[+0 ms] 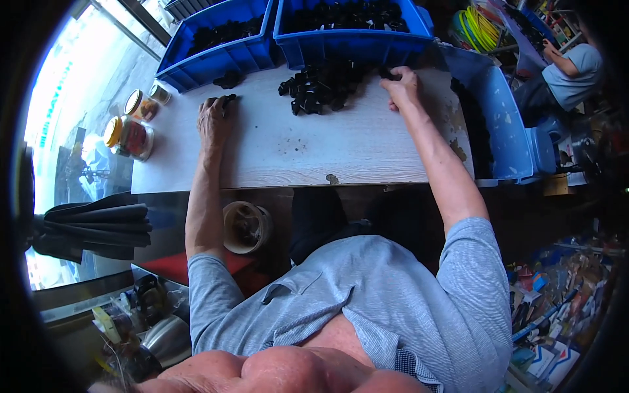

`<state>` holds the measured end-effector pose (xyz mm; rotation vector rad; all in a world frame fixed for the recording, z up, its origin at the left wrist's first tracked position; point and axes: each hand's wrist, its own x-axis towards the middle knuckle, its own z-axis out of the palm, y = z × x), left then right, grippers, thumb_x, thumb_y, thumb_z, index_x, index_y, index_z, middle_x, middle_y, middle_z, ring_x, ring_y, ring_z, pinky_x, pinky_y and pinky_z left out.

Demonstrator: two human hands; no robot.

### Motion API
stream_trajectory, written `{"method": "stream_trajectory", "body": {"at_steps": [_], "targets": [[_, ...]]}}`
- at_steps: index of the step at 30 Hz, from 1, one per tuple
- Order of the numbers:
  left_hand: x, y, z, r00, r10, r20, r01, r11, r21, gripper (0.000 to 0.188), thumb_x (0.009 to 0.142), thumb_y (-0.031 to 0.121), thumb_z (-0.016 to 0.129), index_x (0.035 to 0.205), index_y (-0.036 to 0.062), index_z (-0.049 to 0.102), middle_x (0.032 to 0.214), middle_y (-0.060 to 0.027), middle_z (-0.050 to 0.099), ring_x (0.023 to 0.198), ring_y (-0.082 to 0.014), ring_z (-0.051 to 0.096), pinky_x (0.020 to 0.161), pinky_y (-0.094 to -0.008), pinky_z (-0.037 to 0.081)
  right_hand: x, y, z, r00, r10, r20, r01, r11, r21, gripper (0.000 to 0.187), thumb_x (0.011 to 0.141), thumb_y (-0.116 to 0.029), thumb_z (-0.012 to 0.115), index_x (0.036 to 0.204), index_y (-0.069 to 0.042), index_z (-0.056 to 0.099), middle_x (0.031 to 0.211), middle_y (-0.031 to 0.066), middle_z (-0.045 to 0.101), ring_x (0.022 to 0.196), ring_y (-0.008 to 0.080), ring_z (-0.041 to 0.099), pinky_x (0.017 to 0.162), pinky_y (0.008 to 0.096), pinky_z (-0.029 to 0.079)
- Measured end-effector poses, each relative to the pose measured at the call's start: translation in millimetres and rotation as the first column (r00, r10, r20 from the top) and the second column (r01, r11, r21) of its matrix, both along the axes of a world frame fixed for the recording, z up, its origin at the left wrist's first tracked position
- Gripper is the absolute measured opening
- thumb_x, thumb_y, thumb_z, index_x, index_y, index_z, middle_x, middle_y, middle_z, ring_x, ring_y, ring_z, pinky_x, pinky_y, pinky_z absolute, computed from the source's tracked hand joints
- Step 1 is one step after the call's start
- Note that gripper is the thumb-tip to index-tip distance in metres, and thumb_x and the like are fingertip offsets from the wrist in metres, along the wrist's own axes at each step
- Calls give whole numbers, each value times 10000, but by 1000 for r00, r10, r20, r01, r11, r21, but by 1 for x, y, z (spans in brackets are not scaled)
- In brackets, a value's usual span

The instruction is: Assemble small black plastic components by hand at a workstation.

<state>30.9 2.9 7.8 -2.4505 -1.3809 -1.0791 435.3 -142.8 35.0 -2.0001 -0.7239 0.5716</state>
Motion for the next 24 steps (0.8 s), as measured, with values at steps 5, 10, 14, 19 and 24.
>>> {"method": "stream_trajectory", "body": {"at_steps": [5, 10, 14, 19, 24], "targets": [[-1, 0, 0, 996, 46, -70, -50, 997, -51, 232, 930, 282, 635, 993, 86, 740, 958, -143, 680, 926, -363, 608, 807, -459, 496, -3, -2, 3, 999, 28, -16, -28, 999, -25, 354, 815, -126, 749, 1141, -36, 641, 743, 91, 638, 455, 128, 551, 379, 274, 476], [-6, 5, -7, 998, 58, -21, -58, 998, -23, 202, 923, 215, 633, 1065, 101, 720, 973, -139, 687, 928, -353, 624, 812, -453, 502, -2, -10, 1, 998, 46, -34, -46, 999, -1, 321, 819, -139, 750, 1103, -34, 643, 686, 73, 617, 438, 113, 531, 362, 273, 455], [-7, 6, -10, 999, -4, -37, 4, 1000, 11, 255, 903, 148, 622, 1145, 92, 679, 980, -141, 693, 930, -345, 641, 822, -461, 510, -5, -20, 3, 996, 84, -38, -86, 995, -47, 353, 814, -132, 757, 1129, -22, 643, 728, 86, 641, 450, 118, 548, 385, 273, 480], [1, -11, -1, 990, -33, -138, 29, 999, -33, 290, 911, 151, 609, 1185, 77, 673, 1087, -135, 697, 1034, -344, 631, 871, -442, 516, -5, -30, 5, 995, 94, -41, -98, 990, -100, 393, 829, -133, 750, 1189, -25, 637, 734, 93, 652, 466, 122, 562, 413, 261, 501], [4, -21, 7, 991, -76, -114, 71, 996, -45, 285, 887, 131, 633, 1162, 68, 678, 1112, -152, 689, 1045, -355, 619, 879, -449, 513, -14, -46, 6, 983, 167, -78, -172, 983, -71, 364, 834, -152, 743, 1160, -27, 641, 673, 77, 625, 444, 118, 552, 393, 267, 476]]}}
